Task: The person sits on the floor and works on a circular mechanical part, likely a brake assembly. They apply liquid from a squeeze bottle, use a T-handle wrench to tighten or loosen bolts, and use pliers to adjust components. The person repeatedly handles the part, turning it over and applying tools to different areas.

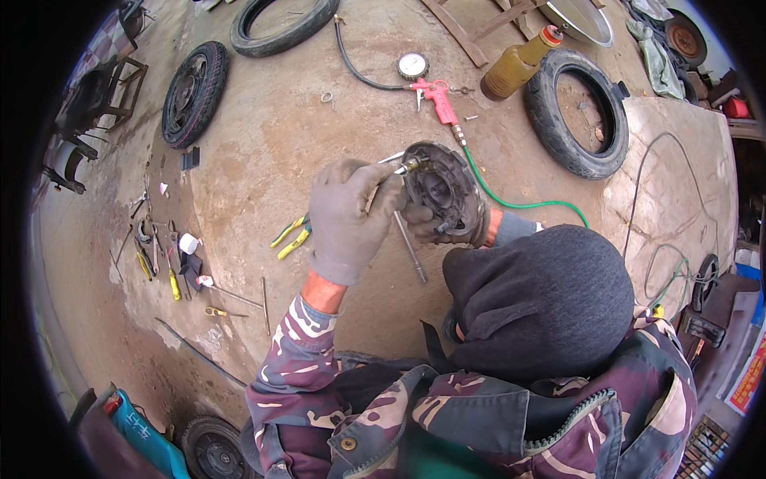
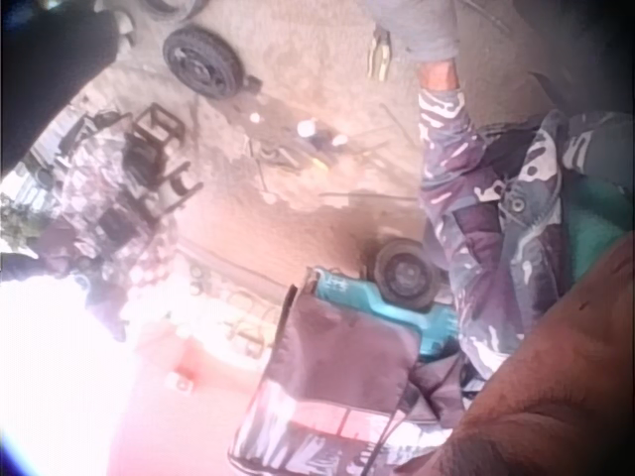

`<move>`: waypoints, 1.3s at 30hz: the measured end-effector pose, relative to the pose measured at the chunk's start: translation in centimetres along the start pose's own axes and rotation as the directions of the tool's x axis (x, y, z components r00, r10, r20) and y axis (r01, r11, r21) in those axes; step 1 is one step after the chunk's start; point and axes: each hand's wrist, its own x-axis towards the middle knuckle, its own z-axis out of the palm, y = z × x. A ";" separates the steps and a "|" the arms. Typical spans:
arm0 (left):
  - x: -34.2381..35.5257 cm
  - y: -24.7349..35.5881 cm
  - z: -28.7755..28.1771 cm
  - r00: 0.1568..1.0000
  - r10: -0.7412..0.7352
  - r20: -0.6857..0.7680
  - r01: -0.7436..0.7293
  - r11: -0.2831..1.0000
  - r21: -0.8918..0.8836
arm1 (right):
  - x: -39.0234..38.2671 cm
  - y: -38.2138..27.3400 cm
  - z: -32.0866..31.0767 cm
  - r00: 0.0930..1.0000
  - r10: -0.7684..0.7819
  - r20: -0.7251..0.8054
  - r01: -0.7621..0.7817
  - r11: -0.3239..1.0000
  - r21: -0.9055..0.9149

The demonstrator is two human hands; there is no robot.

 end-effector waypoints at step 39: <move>-3.3 -6.3 2.3 0.956 -0.126 0.264 0.194 0.948 -0.251 | -0.5 -0.7 3.2 0.801 -0.405 -0.441 0.076 0.800 -0.595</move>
